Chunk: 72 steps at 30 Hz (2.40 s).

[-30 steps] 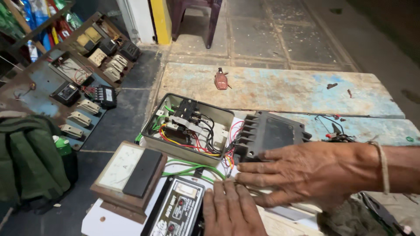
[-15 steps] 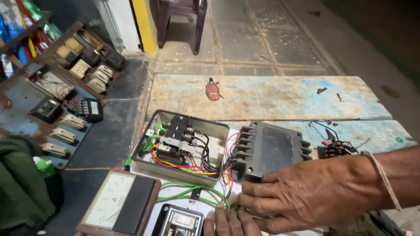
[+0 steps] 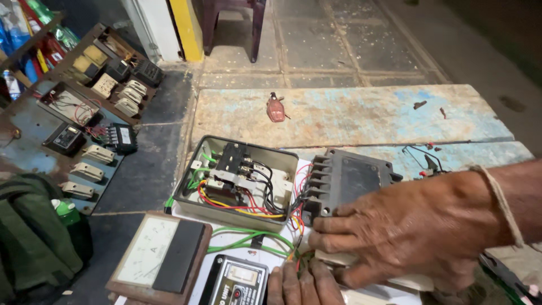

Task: The person removes screws from an electrical fuse holder using a screwdriver, wipes the component with a cloth, and rubs a piece of sandpaper against the metal contacts while working at a table.

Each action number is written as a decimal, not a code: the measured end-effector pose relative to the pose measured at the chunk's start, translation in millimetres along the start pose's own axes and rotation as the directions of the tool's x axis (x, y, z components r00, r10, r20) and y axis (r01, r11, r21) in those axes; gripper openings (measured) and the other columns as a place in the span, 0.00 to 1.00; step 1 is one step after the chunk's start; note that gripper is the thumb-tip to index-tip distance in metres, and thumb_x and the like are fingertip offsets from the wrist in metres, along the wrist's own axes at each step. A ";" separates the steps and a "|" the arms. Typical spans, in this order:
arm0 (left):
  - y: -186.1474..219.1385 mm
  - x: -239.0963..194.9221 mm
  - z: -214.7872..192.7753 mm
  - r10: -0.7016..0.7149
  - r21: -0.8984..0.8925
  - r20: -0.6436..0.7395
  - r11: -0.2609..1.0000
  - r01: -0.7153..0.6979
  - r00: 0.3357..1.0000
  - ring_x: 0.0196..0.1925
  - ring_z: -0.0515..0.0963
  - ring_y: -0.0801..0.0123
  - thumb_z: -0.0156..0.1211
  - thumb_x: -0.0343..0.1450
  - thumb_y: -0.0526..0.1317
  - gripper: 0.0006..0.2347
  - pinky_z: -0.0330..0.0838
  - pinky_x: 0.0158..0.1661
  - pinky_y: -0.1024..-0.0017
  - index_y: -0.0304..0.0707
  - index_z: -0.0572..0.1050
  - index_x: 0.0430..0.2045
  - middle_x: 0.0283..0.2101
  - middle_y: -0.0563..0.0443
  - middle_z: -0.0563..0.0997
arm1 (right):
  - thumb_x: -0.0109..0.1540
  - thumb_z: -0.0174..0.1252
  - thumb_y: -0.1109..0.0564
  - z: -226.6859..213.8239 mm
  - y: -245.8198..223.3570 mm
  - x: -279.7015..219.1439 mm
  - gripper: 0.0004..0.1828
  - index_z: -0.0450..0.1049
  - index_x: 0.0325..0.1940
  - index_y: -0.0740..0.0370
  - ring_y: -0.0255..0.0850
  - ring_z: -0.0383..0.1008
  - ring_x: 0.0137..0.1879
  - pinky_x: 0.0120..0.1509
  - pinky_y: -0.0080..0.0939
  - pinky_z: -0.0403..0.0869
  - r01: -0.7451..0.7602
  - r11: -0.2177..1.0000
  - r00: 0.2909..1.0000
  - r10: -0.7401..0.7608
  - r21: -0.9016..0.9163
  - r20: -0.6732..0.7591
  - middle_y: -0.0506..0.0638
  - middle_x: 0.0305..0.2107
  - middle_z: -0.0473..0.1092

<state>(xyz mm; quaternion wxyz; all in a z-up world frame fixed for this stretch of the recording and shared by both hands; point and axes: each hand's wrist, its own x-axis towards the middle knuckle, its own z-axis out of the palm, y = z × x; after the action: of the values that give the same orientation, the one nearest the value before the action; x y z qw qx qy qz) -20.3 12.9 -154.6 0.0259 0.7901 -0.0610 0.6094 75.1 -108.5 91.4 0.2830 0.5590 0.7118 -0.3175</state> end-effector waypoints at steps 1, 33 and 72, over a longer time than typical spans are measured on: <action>0.1 0.4 -3.7 0.000 -0.010 0.011 1.000 0.000 1.000 0.31 0.83 0.57 0.61 0.72 0.37 0.06 0.78 0.39 0.55 0.36 0.76 0.26 0.23 0.47 0.79 | 0.49 0.66 0.34 -4.4 -0.1 2.7 0.55 0.52 0.74 0.52 0.64 0.30 0.81 0.75 0.66 0.36 -0.001 1.000 0.999 0.000 0.008 0.046 0.71 0.76 0.32; 8.6 52.7 -33.6 0.029 -0.152 0.235 0.988 0.008 0.972 0.38 0.82 0.63 0.62 0.67 0.43 0.09 0.72 0.38 0.54 0.47 0.80 0.39 0.37 0.53 0.83 | 0.48 0.72 0.33 122.8 -96.1 -24.7 0.62 0.46 0.72 0.63 0.55 0.66 0.62 0.67 0.56 0.70 0.822 -0.282 0.450 0.855 0.495 -0.260 0.66 0.52 0.64; 120.7 108.8 -77.4 0.045 -0.377 0.167 0.926 0.022 0.985 0.52 0.75 0.66 0.63 0.76 0.52 0.11 0.72 0.50 0.60 0.65 0.75 0.51 0.45 0.58 0.75 | 0.45 0.72 0.34 176.5 -153.3 55.0 0.64 0.51 0.74 0.65 0.63 0.66 0.64 0.70 0.59 0.67 0.879 0.433 -0.439 0.898 0.198 -0.015 0.70 0.56 0.64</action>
<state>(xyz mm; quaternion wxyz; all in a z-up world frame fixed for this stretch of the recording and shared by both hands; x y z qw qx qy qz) -82.9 -104.9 -33.7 0.1684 0.8198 -0.1837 0.5156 -77.8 -236.8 -42.1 -0.8530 0.5073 0.0689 0.1014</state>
